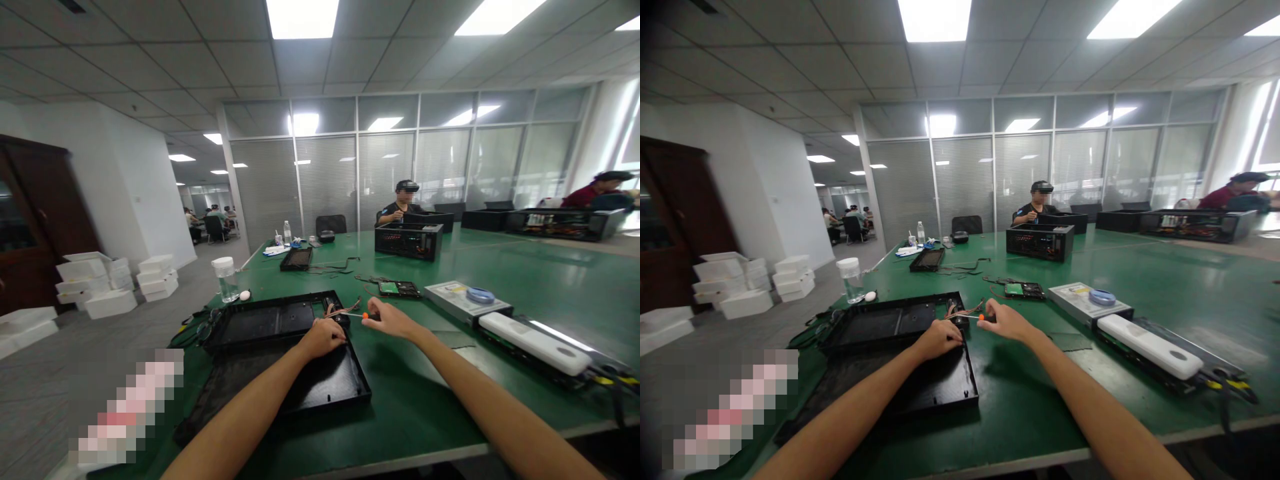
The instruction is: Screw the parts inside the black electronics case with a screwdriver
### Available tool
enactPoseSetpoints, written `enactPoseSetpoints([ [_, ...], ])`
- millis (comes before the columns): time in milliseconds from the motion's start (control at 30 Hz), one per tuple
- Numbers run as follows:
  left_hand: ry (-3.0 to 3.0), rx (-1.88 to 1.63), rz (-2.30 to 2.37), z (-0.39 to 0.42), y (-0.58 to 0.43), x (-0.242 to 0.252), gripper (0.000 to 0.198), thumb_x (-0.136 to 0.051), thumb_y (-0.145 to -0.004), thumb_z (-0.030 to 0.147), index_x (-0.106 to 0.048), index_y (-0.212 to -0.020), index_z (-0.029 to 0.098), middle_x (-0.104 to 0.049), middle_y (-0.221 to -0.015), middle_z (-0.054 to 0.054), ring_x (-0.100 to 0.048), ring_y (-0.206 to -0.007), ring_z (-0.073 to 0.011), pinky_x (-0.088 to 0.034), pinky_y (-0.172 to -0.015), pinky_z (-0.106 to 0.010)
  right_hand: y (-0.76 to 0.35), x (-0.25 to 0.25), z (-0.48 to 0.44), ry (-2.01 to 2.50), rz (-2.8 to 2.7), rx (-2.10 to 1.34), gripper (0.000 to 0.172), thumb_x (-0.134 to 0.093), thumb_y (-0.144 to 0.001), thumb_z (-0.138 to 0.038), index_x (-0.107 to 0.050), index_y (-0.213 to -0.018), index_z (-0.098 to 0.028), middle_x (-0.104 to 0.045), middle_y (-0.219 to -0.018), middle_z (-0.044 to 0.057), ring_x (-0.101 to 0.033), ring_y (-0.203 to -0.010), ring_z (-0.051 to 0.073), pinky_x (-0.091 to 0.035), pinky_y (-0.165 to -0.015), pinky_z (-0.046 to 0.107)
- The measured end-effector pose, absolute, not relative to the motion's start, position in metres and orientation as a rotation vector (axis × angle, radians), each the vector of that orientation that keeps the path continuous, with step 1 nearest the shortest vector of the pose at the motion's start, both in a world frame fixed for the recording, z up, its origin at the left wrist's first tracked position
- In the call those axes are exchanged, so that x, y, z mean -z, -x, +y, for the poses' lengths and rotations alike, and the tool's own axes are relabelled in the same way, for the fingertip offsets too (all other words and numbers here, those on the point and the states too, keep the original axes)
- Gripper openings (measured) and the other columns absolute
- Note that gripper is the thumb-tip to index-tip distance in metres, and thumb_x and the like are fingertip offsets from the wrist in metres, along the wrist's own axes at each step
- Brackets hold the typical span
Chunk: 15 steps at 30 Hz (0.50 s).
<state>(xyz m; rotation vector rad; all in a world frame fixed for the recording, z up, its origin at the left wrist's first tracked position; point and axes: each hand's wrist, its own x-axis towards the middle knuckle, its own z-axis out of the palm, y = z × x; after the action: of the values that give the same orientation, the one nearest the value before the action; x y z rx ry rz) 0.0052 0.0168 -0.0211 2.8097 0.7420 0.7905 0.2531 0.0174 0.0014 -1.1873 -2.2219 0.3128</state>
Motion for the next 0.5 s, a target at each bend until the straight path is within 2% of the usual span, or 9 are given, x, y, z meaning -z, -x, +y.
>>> enactPoseSetpoints([
  [133,-2.854,-0.746,0.824,0.016,-0.004,0.022,0.012,-0.057,-0.078,0.024,-0.069,-0.080,0.021,-0.067,-0.081,-0.001,-0.058,-0.079,-0.0128,-0.041,-0.078,-0.023,-0.255,-0.004,0.021,1.008,-2.086,-0.655,0.026,-0.052,-0.073,-0.030,-0.038,-0.092,-0.019,-0.048,-0.079,-0.002,-0.045,-0.063,0.010,-0.037,-0.057,0.023],
  [267,-2.940,-0.672,0.929,0.011,-0.002,0.018,0.015,-0.057,-0.079,0.027,-0.068,-0.088,0.022,-0.065,-0.078,-0.003,-0.057,-0.078,-0.0152,-0.041,-0.074,-0.025,-0.254,-0.010,0.026,0.908,-1.871,-0.906,0.026,-0.047,-0.077,-0.039,-0.039,-0.090,-0.019,-0.042,-0.059,-0.006,-0.039,-0.046,0.008,-0.031,-0.045,0.020],
  [400,-2.931,-0.646,0.906,0.009,0.000,0.015,0.016,-0.057,-0.079,0.027,-0.067,-0.090,0.022,-0.065,-0.081,-0.004,-0.057,-0.080,-0.0157,-0.041,-0.075,-0.025,-0.255,-0.014,0.028,0.981,-1.520,-0.787,0.033,-0.040,-0.079,-0.051,-0.044,-0.077,-0.018,-0.039,-0.054,-0.005,-0.033,-0.040,0.008,-0.025,-0.038,0.019],
  [500,-2.845,-0.668,0.875,0.010,-0.001,0.015,0.016,-0.058,-0.077,0.024,-0.067,-0.090,0.022,-0.066,-0.086,-0.001,-0.058,-0.082,-0.0140,-0.041,-0.078,-0.023,-0.252,-0.011,0.027,1.001,-1.442,-0.597,0.036,-0.039,-0.079,-0.052,-0.045,-0.069,-0.018,-0.038,-0.053,-0.004,-0.034,-0.043,0.009,-0.027,-0.039,0.020],
])
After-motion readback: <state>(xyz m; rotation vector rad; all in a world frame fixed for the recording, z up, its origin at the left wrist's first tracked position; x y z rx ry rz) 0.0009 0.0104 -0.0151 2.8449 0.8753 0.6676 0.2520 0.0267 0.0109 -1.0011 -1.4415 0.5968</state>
